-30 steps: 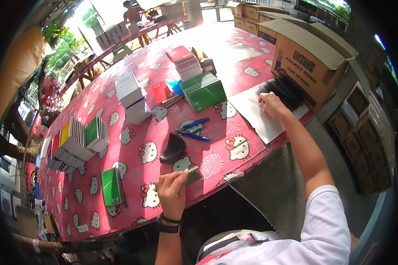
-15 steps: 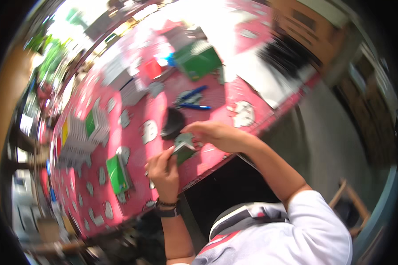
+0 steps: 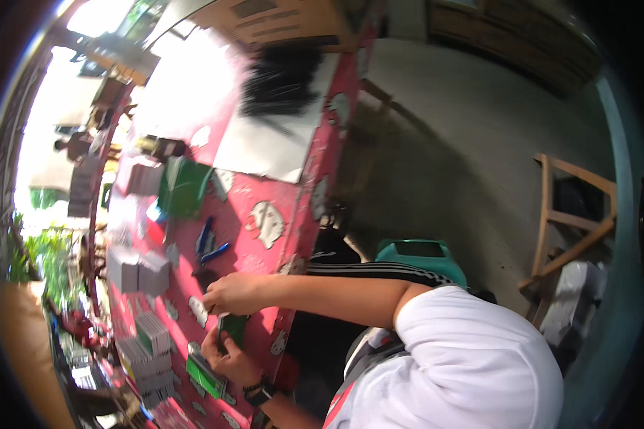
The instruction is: The person assembles notepads by hand by aligning paper stacks with covers and threading black wire coils through the pre-punched holes.
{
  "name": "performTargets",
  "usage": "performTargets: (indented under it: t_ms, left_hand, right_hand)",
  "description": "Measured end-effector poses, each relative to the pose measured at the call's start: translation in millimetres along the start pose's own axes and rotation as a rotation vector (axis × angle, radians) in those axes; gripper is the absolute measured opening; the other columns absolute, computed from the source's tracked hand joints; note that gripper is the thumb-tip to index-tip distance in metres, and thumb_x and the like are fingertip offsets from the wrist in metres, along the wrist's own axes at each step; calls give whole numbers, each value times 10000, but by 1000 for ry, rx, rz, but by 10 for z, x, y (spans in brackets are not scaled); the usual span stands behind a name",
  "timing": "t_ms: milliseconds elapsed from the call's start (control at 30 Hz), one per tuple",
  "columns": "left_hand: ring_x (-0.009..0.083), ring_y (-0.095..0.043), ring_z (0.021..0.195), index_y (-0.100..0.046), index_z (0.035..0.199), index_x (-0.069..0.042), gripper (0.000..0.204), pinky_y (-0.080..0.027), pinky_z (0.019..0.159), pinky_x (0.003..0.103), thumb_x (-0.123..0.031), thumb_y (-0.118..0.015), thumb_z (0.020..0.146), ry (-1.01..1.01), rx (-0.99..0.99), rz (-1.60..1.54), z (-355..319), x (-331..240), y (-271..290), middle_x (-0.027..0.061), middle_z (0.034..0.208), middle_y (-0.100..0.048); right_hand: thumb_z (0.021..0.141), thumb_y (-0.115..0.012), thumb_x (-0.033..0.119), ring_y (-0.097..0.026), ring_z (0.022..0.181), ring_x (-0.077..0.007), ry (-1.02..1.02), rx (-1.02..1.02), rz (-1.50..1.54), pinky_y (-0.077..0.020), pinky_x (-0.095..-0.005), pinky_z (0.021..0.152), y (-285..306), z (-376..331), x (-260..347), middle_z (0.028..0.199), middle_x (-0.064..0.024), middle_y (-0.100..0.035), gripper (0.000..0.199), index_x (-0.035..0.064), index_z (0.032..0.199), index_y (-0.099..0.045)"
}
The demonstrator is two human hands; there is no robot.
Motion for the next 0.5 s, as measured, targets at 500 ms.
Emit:
performTargets:
  t_ms: [500]
  left_hand:
    - [227, -576, 880, -693, 1030, -88, 248, -442, 785, 339, -13, -662, 795, -65, -61, -33, 31, 62, -14, 77, 932, -640]
  right_hand:
    - [849, -594, 136, -611, 923, -270, -234, 227, 261, -483, -385, 787, 319, 57, 75, 909, -87, -633, 112, 84, 923, -660]
Point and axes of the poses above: each hand's wrist, its own z-axis towards the middle knuckle, its own y-axis out of the back of the hand, x = y × z, the point moved 2 cm from there along z, towards the middle knuckle
